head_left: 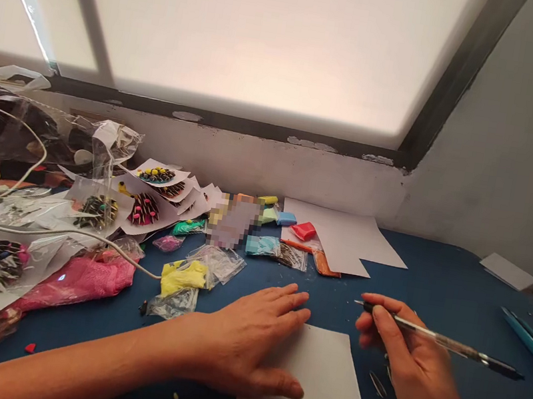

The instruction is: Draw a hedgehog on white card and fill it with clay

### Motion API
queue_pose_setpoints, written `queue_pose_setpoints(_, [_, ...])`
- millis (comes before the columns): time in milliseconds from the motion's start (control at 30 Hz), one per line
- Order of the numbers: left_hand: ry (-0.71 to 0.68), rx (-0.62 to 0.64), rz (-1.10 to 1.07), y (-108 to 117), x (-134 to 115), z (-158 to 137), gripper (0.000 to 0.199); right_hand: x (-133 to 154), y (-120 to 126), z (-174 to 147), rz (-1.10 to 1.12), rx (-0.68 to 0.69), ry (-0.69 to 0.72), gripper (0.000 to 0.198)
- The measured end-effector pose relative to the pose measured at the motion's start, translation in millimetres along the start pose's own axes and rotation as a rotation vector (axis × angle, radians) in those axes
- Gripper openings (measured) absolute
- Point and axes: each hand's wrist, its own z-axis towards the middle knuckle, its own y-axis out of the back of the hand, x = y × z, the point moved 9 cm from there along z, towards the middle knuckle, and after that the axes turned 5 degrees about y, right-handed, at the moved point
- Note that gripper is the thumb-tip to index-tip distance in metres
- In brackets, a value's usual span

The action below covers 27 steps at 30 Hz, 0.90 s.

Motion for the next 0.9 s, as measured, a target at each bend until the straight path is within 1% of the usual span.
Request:
queue_pose_setpoints(100, [-0.026,0.050,0.027,-4.1,2.7,-5.5,0.094,-0.3,-13.4,-11.7,0.066,0.057,-0.009,0.046])
queue_pose_setpoints(200, [-0.037,0.052,0.023,-11.0,6.9,-8.7,0.095,-8.1,-39.4,-25.5,0.108,0.199,-0.058,0.047])
queue_pose_setpoints(300, [-0.042,0.042,0.028,-16.0,9.4,-8.9,0.096,-17.8,-49.6,-31.1,0.077,0.220,-0.118,0.049])
queue_pose_setpoints(433, [-0.058,0.025,0.058,-19.3,10.1,-8.1,0.094,-18.3,-47.0,-25.6,0.090,0.192,-0.118,0.053])
queue_pose_setpoints(633, [-0.085,-0.014,0.110,-20.0,7.1,-11.0,0.087,-13.3,-35.6,-16.6,0.042,0.152,-0.139,0.067])
queue_pose_setpoints(767, [-0.059,0.022,0.076,-15.9,9.5,-14.7,0.080,-17.0,-29.3,-12.7,0.020,0.143,-0.141,0.065])
queue_pose_setpoints(833, [-0.040,0.052,0.068,-13.9,13.3,-16.2,0.085,-17.7,-23.8,-10.0,0.031,0.108,-0.130,0.063])
queue_pose_setpoints(900, [-0.027,0.061,0.078,-11.7,17.1,-17.0,0.093,-15.2,-20.7,-8.5,0.087,0.085,-0.111,0.063])
